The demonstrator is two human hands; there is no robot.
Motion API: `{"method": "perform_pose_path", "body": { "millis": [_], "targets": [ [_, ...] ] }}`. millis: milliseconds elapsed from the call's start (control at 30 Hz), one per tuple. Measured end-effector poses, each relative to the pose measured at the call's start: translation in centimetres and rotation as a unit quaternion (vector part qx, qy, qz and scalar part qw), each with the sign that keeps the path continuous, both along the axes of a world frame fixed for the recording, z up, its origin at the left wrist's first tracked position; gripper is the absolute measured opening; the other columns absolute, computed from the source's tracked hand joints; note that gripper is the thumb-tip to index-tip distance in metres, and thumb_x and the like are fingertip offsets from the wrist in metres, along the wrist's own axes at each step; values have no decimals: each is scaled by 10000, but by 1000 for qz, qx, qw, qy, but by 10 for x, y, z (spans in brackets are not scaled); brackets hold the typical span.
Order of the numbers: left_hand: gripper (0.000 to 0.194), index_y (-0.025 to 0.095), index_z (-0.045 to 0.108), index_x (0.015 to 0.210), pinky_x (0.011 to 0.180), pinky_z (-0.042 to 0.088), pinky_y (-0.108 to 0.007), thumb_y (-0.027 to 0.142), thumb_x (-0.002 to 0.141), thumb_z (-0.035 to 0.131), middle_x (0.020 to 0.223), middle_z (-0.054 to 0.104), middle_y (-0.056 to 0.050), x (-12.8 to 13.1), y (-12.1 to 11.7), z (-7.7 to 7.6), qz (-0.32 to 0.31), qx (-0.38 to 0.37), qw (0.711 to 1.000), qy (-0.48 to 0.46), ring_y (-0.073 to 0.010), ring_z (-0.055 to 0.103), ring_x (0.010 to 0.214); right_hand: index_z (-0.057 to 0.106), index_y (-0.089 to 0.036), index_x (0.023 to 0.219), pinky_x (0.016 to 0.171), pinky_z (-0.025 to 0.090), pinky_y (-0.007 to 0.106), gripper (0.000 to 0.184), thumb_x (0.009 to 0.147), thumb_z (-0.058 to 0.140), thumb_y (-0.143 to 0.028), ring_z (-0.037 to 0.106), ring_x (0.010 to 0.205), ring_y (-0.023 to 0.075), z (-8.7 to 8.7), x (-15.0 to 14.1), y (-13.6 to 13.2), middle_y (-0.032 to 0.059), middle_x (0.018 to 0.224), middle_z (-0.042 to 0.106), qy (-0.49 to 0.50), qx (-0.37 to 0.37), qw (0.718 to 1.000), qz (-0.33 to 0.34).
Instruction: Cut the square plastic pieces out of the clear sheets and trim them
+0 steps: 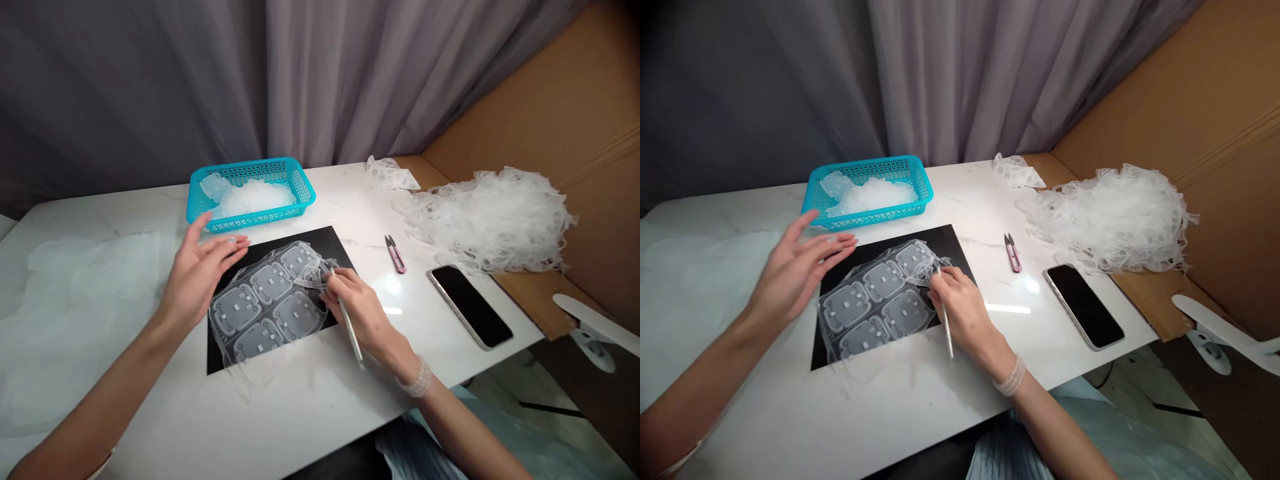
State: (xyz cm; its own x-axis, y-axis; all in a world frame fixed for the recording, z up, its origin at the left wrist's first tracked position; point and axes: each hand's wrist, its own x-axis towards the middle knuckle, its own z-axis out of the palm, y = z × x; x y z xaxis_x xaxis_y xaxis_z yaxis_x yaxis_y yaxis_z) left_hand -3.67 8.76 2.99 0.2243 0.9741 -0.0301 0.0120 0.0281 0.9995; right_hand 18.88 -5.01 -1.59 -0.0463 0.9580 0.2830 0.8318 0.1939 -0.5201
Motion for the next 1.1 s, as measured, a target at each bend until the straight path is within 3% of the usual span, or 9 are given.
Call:
{"method": "perform_pose_path", "body": {
  "millis": [67, 133, 267, 367, 567, 667, 767, 933, 1100],
  "targets": [
    [540, 225, 475, 1414, 1084, 466, -491, 349, 910, 623, 1162, 705, -93, -2, -14, -9, -82, 65, 986, 128, -268, 645, 1179, 438, -232, 771, 684, 462, 331, 239, 953, 422, -77, 563, 881, 237, -4, 3, 8, 57, 790, 591, -67, -8, 997, 36],
    [431, 231, 573, 1343, 1135, 402, -503, 382, 940, 555, 1384, 606, -107, -3, -21, -18, -187, 146, 931, 276, -287, 549, 1309, 441, -231, 754, 621, 418, 323, 263, 919, 406, -30, 502, 745, 212, -4, 13, 10, 40, 738, 550, -92, -15, 995, 43],
    [500, 232, 445, 1481, 1208, 246, -521, 368, 1000, 425, 1619, 312, -96, 2, -29, -39, -334, 310, 774, 440, -284, 246, 1506, 468, -244, 676, 607, 385, 322, 256, 834, 483, -43, 469, 694, 203, 8, 52, 5, 16, 683, 510, 4, -15, 1000, 5],
    [545, 227, 350, 1535, 1201, 228, -543, 365, 1011, 403, 1635, 252, -130, 8, -35, -53, -359, 363, 714, 480, -304, 224, 1510, 497, -259, 626, 692, 427, 346, 240, 823, 588, -157, 546, 749, 214, 17, 83, 4, 16, 697, 549, 119, 12, 990, -78],
    [523, 282, 357, 1530, 1182, 223, -570, 336, 1012, 407, 1634, 254, -144, 19, -51, -65, -325, 397, 703, 493, -335, 253, 1498, 592, -246, 920, 772, 494, 383, 253, 939, 526, -489, 645, 939, 248, 14, 89, 13, 66, 892, 653, 226, 78, 942, -237],
    [530, 279, 363, 1529, 1173, 234, -570, 369, 1010, 418, 1624, 282, -145, 20, -57, -65, -311, 396, 712, 490, -349, 291, 1482, 570, -222, 1192, 723, 545, 377, 464, 1002, 318, -561, 658, 894, 221, 11, 59, 20, 64, 937, 662, 289, 61, 928, -225],
    [582, 169, 368, 1525, 1172, 247, -539, 414, 1000, 427, 1581, 367, -172, 19, -59, -65, -294, 390, 719, 494, -333, 336, 1458, 545, -206, 1322, 732, 554, 365, 492, 994, 400, -542, 673, 812, 193, 6, 20, 27, 53, 947, 675, 321, 21, 924, -206],
    [582, 108, 491, 1416, 1039, 364, -555, 476, 966, 475, 1573, 359, -216, 16, -57, -61, -283, 394, 702, 521, -371, 446, 1339, 653, -213, 1249, 864, 538, 378, 409, 958, 538, -475, 710, 949, 231, -4, -22, 33, 88, 1077, 743, 301, -69, 935, -172],
    [527, 149, 578, 1289, 930, 410, -543, 537, 941, 502, 1557, 395, -197, 14, -52, -53, -280, 411, 680, 538, -365, 539, 1155, 760, -208, 1002, 783, 545, 353, 277, 933, 583, -410, 722, 874, 239, -5, -29, 32, 67, 981, 780, 227, -116, 957, -138]
  ]
}}
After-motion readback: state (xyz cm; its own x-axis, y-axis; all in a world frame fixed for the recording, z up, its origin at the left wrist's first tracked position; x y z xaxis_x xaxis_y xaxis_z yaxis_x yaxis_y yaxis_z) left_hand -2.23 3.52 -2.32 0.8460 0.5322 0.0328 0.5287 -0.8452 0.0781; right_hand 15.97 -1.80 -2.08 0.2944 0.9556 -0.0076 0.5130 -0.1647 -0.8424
